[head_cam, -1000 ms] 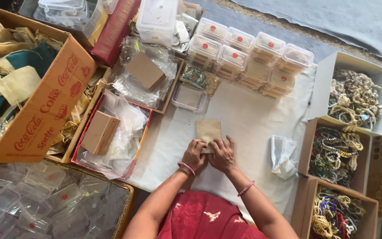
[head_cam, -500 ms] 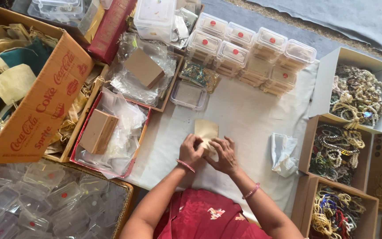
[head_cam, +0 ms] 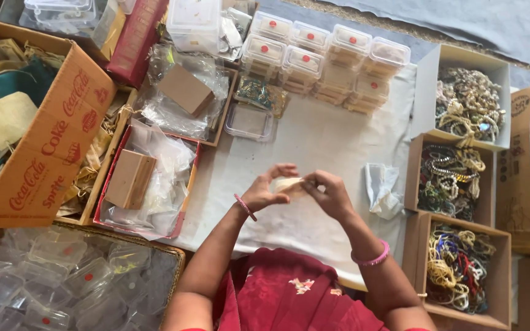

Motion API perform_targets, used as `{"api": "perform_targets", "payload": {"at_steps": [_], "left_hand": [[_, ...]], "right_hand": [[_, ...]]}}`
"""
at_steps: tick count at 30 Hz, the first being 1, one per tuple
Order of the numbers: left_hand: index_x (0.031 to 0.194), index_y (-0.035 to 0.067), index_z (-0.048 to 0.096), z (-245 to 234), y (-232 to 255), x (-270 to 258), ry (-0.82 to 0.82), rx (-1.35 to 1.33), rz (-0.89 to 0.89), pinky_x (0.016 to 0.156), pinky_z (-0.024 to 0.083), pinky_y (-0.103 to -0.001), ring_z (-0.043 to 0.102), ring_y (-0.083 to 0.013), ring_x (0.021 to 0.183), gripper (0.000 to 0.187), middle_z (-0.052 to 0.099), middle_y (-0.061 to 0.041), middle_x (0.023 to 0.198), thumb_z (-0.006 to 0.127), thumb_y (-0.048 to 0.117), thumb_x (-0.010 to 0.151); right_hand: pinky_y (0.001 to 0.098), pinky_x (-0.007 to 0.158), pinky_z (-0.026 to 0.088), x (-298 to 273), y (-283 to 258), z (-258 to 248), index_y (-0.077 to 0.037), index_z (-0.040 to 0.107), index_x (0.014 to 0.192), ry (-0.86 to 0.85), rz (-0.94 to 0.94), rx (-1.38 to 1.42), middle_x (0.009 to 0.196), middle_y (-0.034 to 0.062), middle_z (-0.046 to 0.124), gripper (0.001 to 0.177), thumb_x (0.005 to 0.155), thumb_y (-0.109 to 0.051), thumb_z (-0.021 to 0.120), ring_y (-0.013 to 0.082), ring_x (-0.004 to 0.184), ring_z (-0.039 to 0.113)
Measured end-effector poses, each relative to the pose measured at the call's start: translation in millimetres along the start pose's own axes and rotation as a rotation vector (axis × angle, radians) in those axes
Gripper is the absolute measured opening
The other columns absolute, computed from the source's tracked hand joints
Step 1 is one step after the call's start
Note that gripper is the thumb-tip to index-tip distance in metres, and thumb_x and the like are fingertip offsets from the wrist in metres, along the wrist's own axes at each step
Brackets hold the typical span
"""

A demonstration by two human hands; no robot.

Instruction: The person picks up necklaces from boxes, wipes them with a cloth, and places them into small plastic bags. They then put the bags into small cloth pouches and finally into clear plastic containers, stacking them on the table.

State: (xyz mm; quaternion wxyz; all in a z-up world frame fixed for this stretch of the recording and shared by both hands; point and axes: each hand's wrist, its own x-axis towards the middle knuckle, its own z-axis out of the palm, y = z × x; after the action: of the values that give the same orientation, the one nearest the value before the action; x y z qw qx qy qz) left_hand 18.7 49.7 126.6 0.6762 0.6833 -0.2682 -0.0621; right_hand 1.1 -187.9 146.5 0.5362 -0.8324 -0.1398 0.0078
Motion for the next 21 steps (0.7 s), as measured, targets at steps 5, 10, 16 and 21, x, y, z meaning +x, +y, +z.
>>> {"api": "perform_targets", "payload": {"at_steps": [5,10,16,21], "left_hand": [[0.132,0.002,0.064,29,-46,-13,-0.111,-0.235,-0.257,0.094,0.056,-0.033,0.068,-0.0145,0.107,0.056,0.074,-0.009,0.118,0.083,0.027,0.085],[0.125,0.000,0.067,47,-54,-12,0.059,-0.644,-0.435,0.088,0.059,-0.034,0.071,-0.0138,0.098,0.038,0.074,-0.009,0.110,0.076,0.018,0.094],[0.125,0.006,0.066,57,-157,-36,-0.017,-0.167,-0.682,0.090,0.059,-0.033,0.073,-0.0163,0.101,0.046,0.076,-0.008,0.113,0.080,0.022,0.085],[0.118,0.010,0.068,59,-140,-32,0.111,0.640,-0.532,0.084,0.055,-0.043,0.070,-0.0332,0.099,0.041,0.072,-0.016,0.109,0.082,0.026,0.083]], "right_hand": [[0.0270,0.063,0.045,-16,3,-7,-0.004,0.069,0.115,0.103,0.327,0.542,0.093,-0.0004,0.068,0.023,0.098,-0.018,0.071,0.0085,0.079,0.060],[0.0285,0.087,0.056,-28,21,-1,-0.008,0.060,0.126,-0.085,0.413,0.622,0.113,0.0012,0.071,0.047,0.083,-0.017,0.078,0.0095,0.101,0.068],[0.0372,0.078,0.060,-54,132,41,0.002,0.067,0.117,0.067,0.746,0.607,0.103,0.0076,0.074,0.034,0.091,-0.017,0.076,0.0180,0.091,0.072],[0.0318,0.074,0.060,-56,148,49,-0.004,0.067,0.115,0.251,0.724,0.445,0.100,0.0092,0.073,0.031,0.088,-0.012,0.078,0.0157,0.086,0.071]]}}
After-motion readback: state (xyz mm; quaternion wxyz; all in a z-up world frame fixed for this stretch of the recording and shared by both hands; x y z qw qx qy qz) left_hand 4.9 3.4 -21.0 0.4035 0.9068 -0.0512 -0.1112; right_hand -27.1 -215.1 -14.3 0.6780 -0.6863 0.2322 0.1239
